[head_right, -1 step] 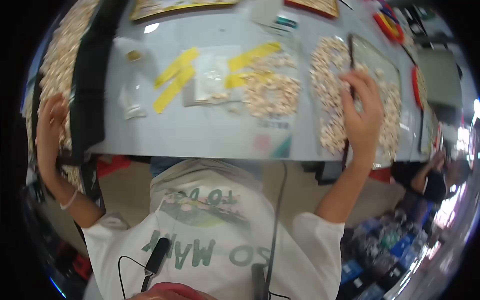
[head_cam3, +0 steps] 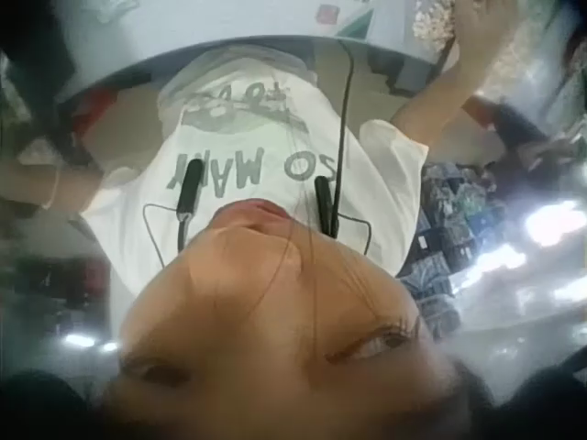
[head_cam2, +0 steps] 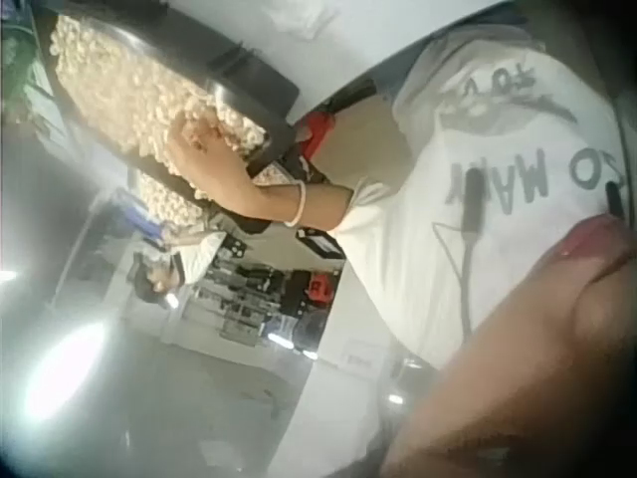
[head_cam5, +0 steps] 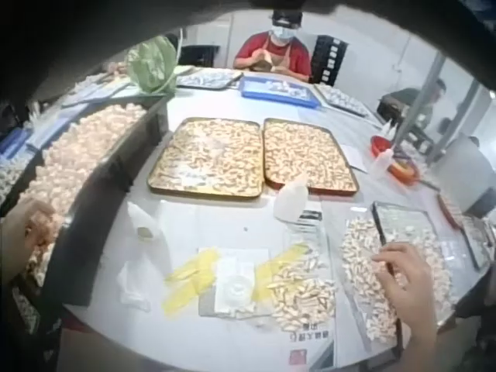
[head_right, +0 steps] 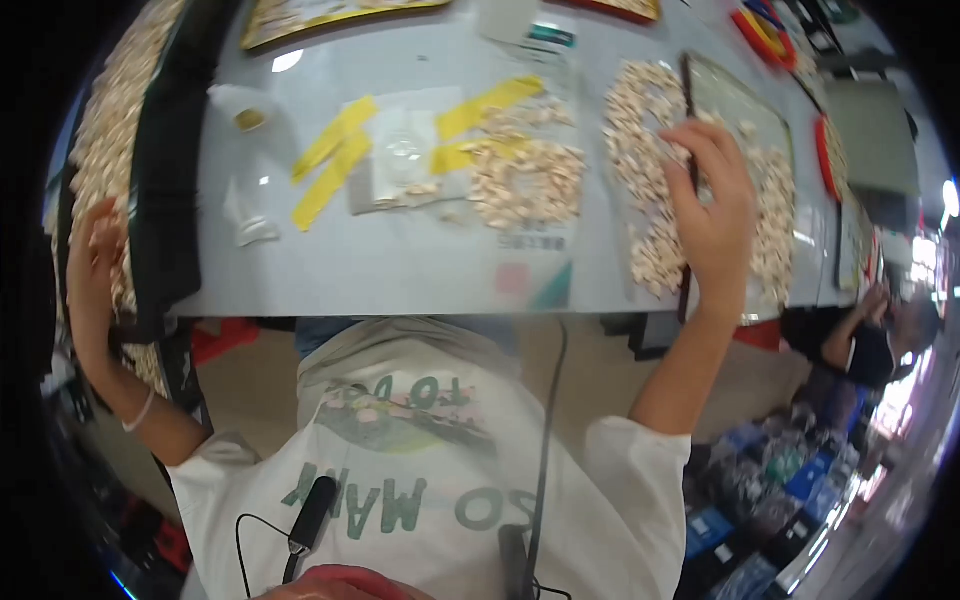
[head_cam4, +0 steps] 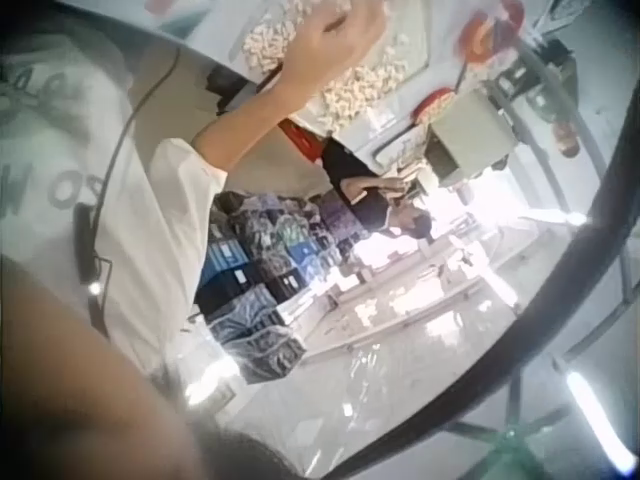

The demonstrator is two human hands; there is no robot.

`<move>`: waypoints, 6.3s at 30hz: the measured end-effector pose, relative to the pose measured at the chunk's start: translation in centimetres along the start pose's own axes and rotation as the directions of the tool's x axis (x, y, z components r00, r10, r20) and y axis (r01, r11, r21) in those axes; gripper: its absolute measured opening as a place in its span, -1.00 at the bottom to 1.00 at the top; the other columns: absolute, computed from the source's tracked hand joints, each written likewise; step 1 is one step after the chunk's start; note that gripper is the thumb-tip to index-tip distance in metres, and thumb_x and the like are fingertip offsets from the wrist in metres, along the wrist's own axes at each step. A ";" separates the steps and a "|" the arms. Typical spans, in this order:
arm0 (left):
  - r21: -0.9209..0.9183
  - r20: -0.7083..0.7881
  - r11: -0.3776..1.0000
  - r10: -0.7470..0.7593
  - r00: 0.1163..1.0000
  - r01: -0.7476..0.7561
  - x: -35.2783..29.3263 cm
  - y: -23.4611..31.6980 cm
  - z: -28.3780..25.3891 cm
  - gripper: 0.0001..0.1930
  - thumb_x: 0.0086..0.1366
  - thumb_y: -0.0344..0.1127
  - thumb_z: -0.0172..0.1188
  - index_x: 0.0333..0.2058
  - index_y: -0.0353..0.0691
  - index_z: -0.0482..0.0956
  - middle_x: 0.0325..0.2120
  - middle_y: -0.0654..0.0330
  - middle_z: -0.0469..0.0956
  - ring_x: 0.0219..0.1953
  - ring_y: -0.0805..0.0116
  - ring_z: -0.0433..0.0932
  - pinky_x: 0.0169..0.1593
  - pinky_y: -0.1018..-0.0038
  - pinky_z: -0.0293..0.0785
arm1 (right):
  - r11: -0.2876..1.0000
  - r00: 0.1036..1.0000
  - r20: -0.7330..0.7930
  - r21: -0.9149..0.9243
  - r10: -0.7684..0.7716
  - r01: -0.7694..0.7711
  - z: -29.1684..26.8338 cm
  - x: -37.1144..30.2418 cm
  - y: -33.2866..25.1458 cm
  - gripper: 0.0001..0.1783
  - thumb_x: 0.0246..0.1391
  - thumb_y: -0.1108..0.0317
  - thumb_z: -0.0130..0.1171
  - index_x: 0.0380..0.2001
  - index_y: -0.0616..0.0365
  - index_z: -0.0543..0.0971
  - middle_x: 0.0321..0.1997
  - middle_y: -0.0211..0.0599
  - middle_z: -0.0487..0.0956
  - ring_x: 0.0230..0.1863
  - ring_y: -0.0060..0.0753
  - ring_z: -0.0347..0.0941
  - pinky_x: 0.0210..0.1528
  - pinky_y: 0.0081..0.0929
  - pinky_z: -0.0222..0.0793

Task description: The person assembles small plastic toy parts by hand, gluing components together at a workbench.

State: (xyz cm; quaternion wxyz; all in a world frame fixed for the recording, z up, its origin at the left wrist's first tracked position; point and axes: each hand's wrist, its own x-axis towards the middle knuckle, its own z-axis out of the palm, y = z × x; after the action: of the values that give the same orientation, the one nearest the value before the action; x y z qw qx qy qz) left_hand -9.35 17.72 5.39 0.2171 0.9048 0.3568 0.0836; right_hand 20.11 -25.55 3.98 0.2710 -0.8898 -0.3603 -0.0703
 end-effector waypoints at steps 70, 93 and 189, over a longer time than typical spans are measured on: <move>-0.942 0.294 -0.043 0.370 0.881 0.332 -6.2 15.0 14.5 -0.55 0.05 0.02 0.11 -0.33 -0.29 0.31 -0.46 0.11 0.39 -0.57 0.50 0.38 -0.57 0.76 0.30 | 0.668 0.998 -0.008 0.742 -0.060 0.046 6.4 0.4 -7.4 -0.81 -0.29 0.77 0.08 -0.49 0.38 0.47 -0.42 -0.18 0.48 -0.39 -0.49 0.40 -0.35 -0.64 0.34; -0.939 0.289 -0.087 0.327 0.900 0.334 -5.9 15.6 15.1 -0.61 0.01 -0.22 0.21 -0.26 -0.38 0.36 -0.33 0.02 0.41 -0.38 0.40 0.45 -0.33 0.61 0.38 | 0.744 0.799 0.117 -0.305 -0.590 0.594 6.7 2.7 -12.7 -0.77 -0.59 0.61 0.24 -0.65 0.17 0.58 -0.58 -0.38 0.51 -0.48 -0.49 0.38 -0.43 -0.65 0.24; -0.997 0.042 -0.053 0.347 0.937 0.064 -9.4 15.8 16.2 -0.71 0.03 -0.31 0.18 -0.32 -0.37 0.40 -0.36 0.00 0.42 -0.35 0.35 0.45 -0.24 0.59 0.38 | 0.626 0.966 -0.031 0.756 -0.259 0.192 6.6 -4.2 -11.7 -0.70 -0.32 0.65 0.16 -0.43 0.20 0.35 -0.52 -0.16 0.48 -0.52 -0.43 0.34 -0.42 -0.57 0.23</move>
State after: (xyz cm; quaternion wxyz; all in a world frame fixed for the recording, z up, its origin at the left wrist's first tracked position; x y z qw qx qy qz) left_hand -1.61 -4.37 -1.88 0.8380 0.5025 0.0541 0.2058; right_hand 8.58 -17.63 2.13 0.5893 -0.6470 -0.4758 0.0881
